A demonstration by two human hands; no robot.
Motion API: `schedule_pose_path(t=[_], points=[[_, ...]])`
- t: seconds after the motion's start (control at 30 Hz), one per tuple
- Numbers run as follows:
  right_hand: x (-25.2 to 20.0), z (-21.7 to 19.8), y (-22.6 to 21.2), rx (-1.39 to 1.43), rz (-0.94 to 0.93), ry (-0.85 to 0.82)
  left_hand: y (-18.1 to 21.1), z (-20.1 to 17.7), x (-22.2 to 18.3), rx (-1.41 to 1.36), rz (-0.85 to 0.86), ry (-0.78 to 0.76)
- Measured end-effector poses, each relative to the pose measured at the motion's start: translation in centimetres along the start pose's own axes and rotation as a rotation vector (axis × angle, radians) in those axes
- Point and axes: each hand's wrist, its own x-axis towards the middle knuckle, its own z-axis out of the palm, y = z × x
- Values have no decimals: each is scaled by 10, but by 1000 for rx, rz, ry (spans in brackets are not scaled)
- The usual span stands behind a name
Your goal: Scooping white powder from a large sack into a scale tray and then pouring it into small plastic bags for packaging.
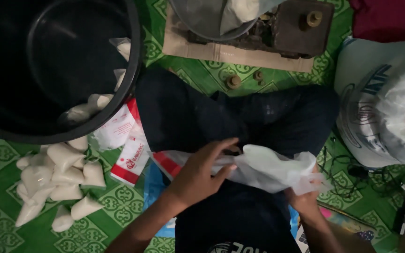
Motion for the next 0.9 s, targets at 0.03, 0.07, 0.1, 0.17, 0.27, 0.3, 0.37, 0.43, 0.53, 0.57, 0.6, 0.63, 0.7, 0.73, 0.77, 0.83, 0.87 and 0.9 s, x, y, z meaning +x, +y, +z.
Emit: schedule_pose_path(t=[0.03,0.07,0.1,0.17,0.27,0.3,0.37,0.43,0.53,0.57,0.6,0.63,0.7,0.73,0.77,0.83,0.87,0.9], points=[[1,2,-2,0,4,-3,-5,1,1,-1,-4,0],[2,5,-3,43,55,22,-11,1,2,-30,-9,3],[4,7,-5,86,105,46,-16,1,3,-58,-14,5],[8,14,-9,128,158,73,-17,-5,9,-74,-36,-32],[18,24,-18,212,258,125,-18,-12,18,-85,-87,-97],[21,27,-21,253,306,151,-18,-15,21,-80,-118,-126],[35,36,-37,361,308,106,-21,-18,28,-114,-131,-142],[47,32,-13,468,303,62,-24,-22,35,-147,-137,-159],[56,14,47,727,449,-98,-22,-28,43,-203,-120,-234],[59,15,46,728,447,-91,-17,-31,45,-161,-118,-254],[63,17,45,730,447,-85,-12,-35,47,-119,-117,-272],[67,18,43,729,446,-86,-15,-37,46,-119,-116,-271],[76,21,40,733,446,-70,-20,-40,45,-66,-183,-293],[78,22,38,732,446,-71,-25,-40,47,-67,-183,-291],[81,22,37,734,445,-63,-30,-39,49,-93,-190,-257],[85,23,34,737,444,-51,-41,-33,49,-120,-196,-226],[88,24,32,740,444,-40,-47,-26,46,-189,-240,-206],[91,25,31,742,443,-29,-53,-20,43,-257,-285,-184]])
